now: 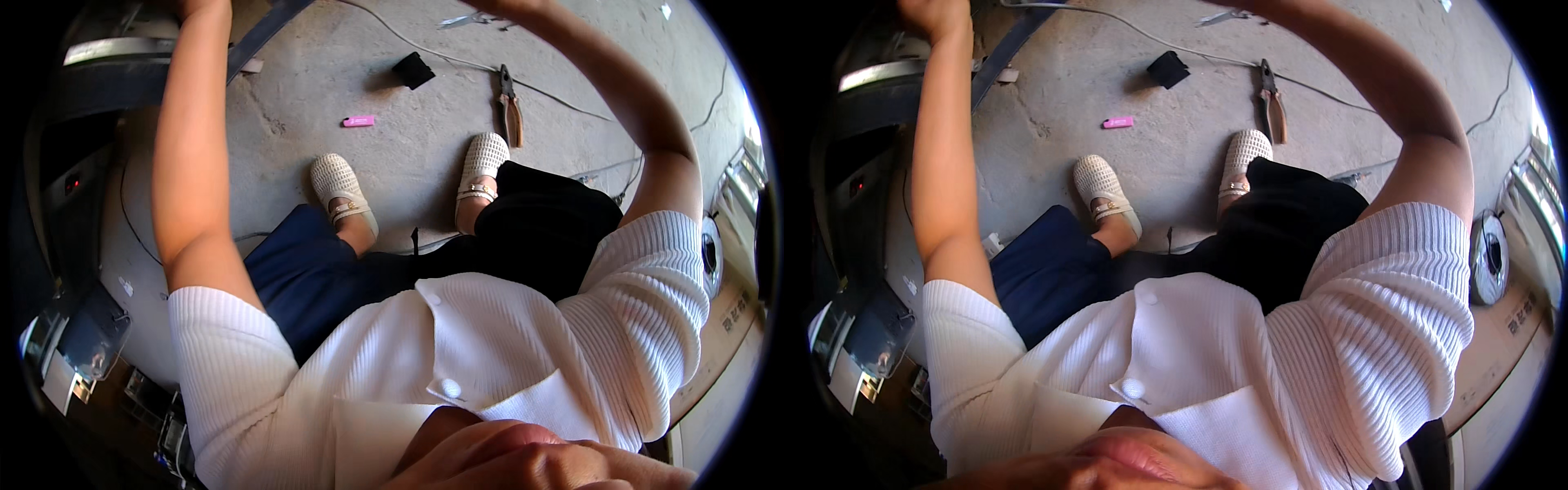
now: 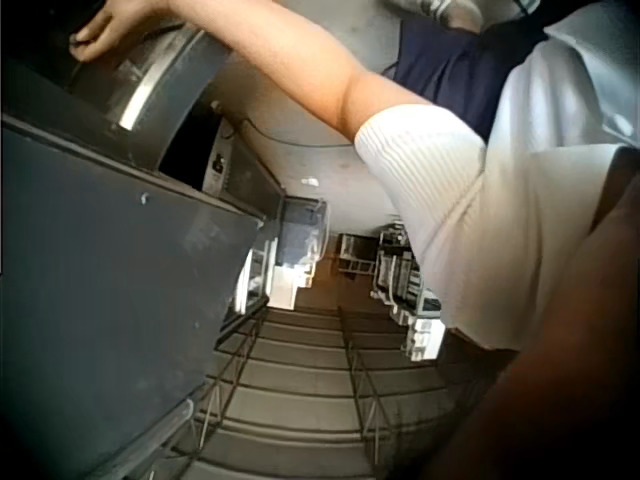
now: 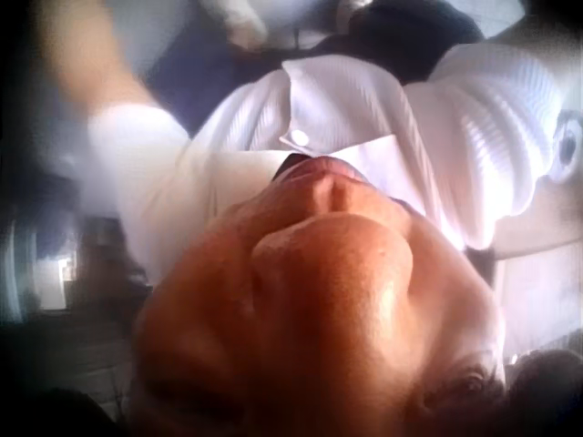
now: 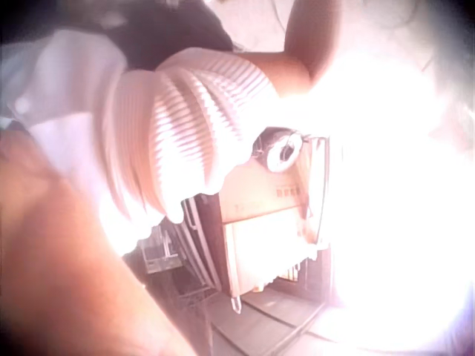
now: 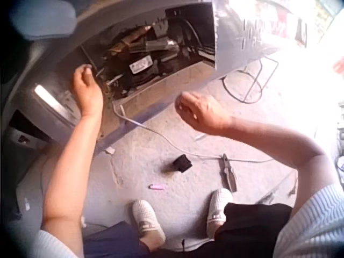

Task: The person works on the wiring and internal components of an appliance, using pliers and scissors to handle wires and a black component.

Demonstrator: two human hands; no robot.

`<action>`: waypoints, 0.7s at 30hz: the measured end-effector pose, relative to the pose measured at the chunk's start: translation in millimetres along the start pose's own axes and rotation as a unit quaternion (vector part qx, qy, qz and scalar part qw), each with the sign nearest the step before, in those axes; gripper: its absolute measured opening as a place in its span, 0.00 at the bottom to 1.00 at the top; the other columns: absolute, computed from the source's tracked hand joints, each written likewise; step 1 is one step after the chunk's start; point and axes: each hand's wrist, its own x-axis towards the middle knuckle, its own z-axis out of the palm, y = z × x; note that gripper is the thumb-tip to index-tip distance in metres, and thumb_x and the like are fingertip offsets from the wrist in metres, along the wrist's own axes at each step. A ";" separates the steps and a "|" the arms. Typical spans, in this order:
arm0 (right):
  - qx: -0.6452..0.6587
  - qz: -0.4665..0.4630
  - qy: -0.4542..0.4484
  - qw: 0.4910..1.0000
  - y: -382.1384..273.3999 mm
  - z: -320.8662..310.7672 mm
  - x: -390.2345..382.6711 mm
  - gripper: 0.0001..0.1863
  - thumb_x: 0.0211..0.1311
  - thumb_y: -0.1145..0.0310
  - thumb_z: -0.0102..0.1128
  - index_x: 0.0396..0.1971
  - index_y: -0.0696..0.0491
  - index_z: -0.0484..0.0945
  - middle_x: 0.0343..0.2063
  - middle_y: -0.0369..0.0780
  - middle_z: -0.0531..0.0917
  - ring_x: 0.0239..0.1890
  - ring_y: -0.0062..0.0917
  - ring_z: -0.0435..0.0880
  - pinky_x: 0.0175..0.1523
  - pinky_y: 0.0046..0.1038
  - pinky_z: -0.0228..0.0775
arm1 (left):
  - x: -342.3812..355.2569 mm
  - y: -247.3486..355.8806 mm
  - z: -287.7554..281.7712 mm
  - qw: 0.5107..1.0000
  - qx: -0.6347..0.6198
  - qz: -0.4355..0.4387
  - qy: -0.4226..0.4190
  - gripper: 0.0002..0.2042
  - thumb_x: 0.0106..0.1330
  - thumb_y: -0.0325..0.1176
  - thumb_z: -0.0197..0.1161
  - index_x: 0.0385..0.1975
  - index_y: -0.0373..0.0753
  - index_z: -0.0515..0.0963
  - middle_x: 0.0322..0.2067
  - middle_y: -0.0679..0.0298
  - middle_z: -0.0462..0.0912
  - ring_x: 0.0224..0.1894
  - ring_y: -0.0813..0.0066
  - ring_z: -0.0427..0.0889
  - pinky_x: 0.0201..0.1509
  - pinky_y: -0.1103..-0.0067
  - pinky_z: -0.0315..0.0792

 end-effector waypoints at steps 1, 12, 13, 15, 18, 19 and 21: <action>-0.063 0.065 -0.109 0.990 24.7 11.4 -46.3 0.10 0.62 0.65 0.61 0.40 0.53 0.76 0.28 0.44 0.80 0.29 0.41 0.81 0.34 0.39 0.74 | -12.4 4.1 -0.9 0.999 -0.002 -0.032 -0.020 0.09 0.74 0.34 0.54 0.41 0.35 0.77 0.36 0.58 0.82 0.37 0.64 0.79 0.46 0.70 0.73; -0.146 0.584 -0.454 0.657 -7.8 35.3 -280.4 0.54 0.44 0.29 0.67 0.54 0.65 0.64 0.47 0.53 0.83 0.51 0.44 0.83 0.55 0.39 0.75 | -75.8 25.4 -28.0 0.783 -0.334 -0.506 -0.135 0.11 0.76 0.36 0.53 0.51 0.41 0.77 0.37 0.66 0.82 0.38 0.79 0.80 0.42 0.84 0.75; -0.152 0.587 -0.444 0.660 -9.5 35.6 -284.7 0.53 0.44 0.30 0.68 0.53 0.65 0.64 0.46 0.53 0.83 0.51 0.44 0.84 0.54 0.39 0.75 | -66.6 29.4 -32.0 0.750 -0.349 -0.545 -0.140 0.11 0.75 0.33 0.55 0.52 0.39 0.76 0.42 0.65 0.82 0.45 0.77 0.80 0.50 0.80 0.74; -0.153 0.600 -0.428 0.659 -8.2 36.8 -292.6 0.52 0.44 0.33 0.69 0.53 0.65 0.62 0.45 0.53 0.84 0.50 0.44 0.84 0.54 0.39 0.75 | -47.5 68.5 -38.0 0.708 -0.338 -0.606 -0.130 0.10 0.73 0.30 0.57 0.51 0.38 0.75 0.46 0.64 0.81 0.50 0.75 0.80 0.57 0.76 0.75; -0.129 0.593 -0.429 0.669 -5.2 26.8 -290.0 0.48 0.47 0.38 0.65 0.53 0.65 0.63 0.45 0.55 0.83 0.51 0.45 0.83 0.55 0.40 0.74 | -48.0 63.2 -48.4 0.656 -0.384 -0.640 -0.112 0.10 0.73 0.28 0.56 0.51 0.39 0.76 0.44 0.65 0.81 0.48 0.76 0.80 0.57 0.76 0.75; -0.121 0.586 -0.431 0.675 -4.7 22.4 -286.8 0.47 0.47 0.38 0.63 0.52 0.66 0.64 0.47 0.56 0.82 0.52 0.44 0.82 0.56 0.40 0.73 | -50.0 61.4 -51.9 0.630 -0.417 -0.647 -0.102 0.08 0.72 0.26 0.56 0.48 0.39 0.76 0.42 0.64 0.81 0.47 0.76 0.80 0.56 0.75 0.76; -0.093 0.618 -0.413 0.662 2.1 16.4 -286.9 0.44 0.49 0.40 0.57 0.53 0.66 0.66 0.49 0.61 0.79 0.55 0.46 0.81 0.59 0.40 0.70 | -53.0 60.5 -54.9 0.615 -0.425 -0.659 -0.083 0.07 0.72 0.25 0.56 0.46 0.39 0.76 0.42 0.64 0.81 0.46 0.76 0.80 0.56 0.75 0.76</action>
